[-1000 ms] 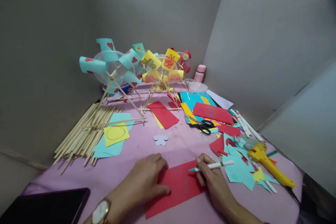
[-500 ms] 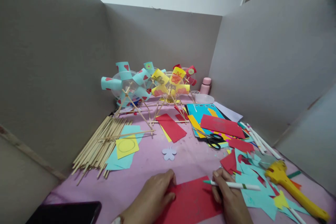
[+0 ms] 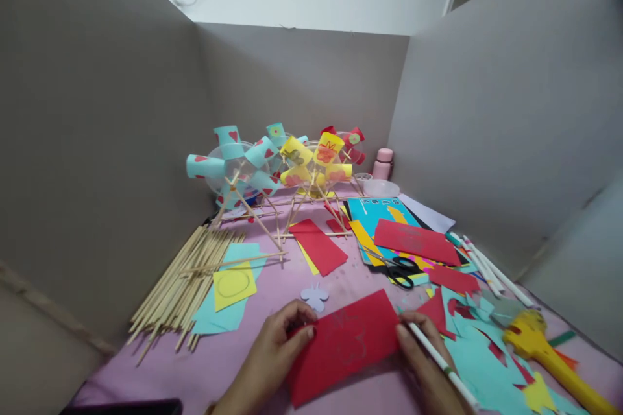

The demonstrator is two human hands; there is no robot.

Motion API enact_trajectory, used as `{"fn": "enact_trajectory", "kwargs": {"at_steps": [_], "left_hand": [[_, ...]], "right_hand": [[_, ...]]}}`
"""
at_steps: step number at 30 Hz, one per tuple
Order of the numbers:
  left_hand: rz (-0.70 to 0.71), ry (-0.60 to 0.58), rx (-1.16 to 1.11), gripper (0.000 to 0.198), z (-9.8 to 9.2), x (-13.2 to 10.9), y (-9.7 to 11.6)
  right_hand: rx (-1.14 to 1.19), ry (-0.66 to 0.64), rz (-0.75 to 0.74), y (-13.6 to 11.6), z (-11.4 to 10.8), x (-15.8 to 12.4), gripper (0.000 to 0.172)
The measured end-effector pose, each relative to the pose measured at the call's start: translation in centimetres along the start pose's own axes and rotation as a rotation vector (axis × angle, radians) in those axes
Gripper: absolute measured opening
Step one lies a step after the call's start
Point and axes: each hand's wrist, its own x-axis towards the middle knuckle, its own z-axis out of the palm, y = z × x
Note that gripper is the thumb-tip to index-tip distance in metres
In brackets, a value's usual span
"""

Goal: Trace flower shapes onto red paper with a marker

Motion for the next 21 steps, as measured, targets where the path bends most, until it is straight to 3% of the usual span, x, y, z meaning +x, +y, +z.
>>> {"fn": "enact_trajectory", "kwargs": {"at_steps": [5,13,18,21], "left_hand": [[0.005,0.057,0.018,0.018,0.1,0.5,0.1],[0.002,0.291,0.262,0.027,-1.3,1.3,-1.0],[0.024,0.280,0.434,0.035,-0.9,3.1,-1.1],[0.010,0.250,0.528,0.029,-0.4,3.9,-1.0]], "right_hand": [[0.184,-0.047,0.099,-0.6,1.2,-0.8,0.045],[0.064,-0.041,0.094,0.7,0.4,-0.1,0.047],[0.067,-0.110,0.114,0.8,-0.1,0.0,0.045],[0.075,-0.124,0.107,0.6,-0.3,-0.1,0.045]]}}
